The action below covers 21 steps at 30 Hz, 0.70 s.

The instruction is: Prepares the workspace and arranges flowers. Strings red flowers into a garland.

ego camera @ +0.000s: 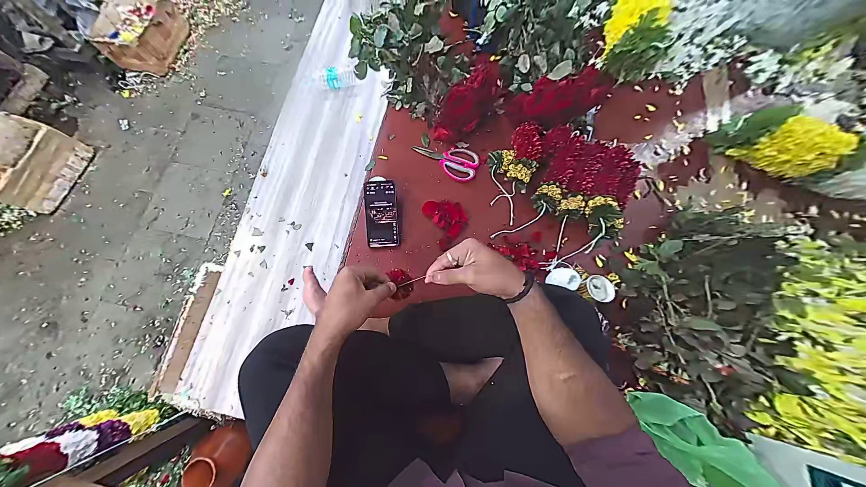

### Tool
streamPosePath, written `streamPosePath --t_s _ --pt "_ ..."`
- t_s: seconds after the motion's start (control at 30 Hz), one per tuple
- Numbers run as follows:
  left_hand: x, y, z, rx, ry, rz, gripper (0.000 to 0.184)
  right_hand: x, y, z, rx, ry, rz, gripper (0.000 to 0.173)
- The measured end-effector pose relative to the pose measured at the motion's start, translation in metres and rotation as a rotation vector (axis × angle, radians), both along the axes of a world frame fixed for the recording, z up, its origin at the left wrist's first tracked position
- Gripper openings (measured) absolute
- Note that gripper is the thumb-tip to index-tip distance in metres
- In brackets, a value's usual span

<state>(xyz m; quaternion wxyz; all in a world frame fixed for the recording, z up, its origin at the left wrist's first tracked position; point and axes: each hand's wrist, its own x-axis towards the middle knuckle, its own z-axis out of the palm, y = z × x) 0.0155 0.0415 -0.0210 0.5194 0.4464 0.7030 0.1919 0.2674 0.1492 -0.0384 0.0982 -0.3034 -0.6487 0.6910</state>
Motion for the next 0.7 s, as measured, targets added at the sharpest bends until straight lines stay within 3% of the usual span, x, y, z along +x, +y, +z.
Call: streamPosePath --t_s 0.13,0.27,0.43,0.53,0.63,0.7 --pt "0.005 0.002 0.001 -0.035 0.01 -0.09 0.009 0.044 0.045 -0.022 -0.016 -0.324 -0.014 0.02" --pt "0.003 -0.001 0.001 -0.06 0.062 -0.105 0.012 0.048 0.088 -0.071 0.203 -0.717 -0.327 0.02" --pt "0.001 -0.001 -0.002 -0.071 0.086 -0.083 0.014 0.014 0.094 -0.125 0.464 -1.005 -0.125 0.019" --pt "0.002 0.0 0.0 -0.092 0.082 -0.072 0.013 0.0 0.081 -0.139 0.527 -1.083 -0.09 0.023" --pt "0.003 0.001 -0.001 -0.091 0.088 -0.072 0.013 0.001 0.079 -0.142 0.463 -1.047 -0.169 0.017" --pt "0.004 0.001 0.0 -0.096 0.087 -0.069 0.013 0.007 0.081 -0.142 0.41 -1.007 -0.212 0.023"
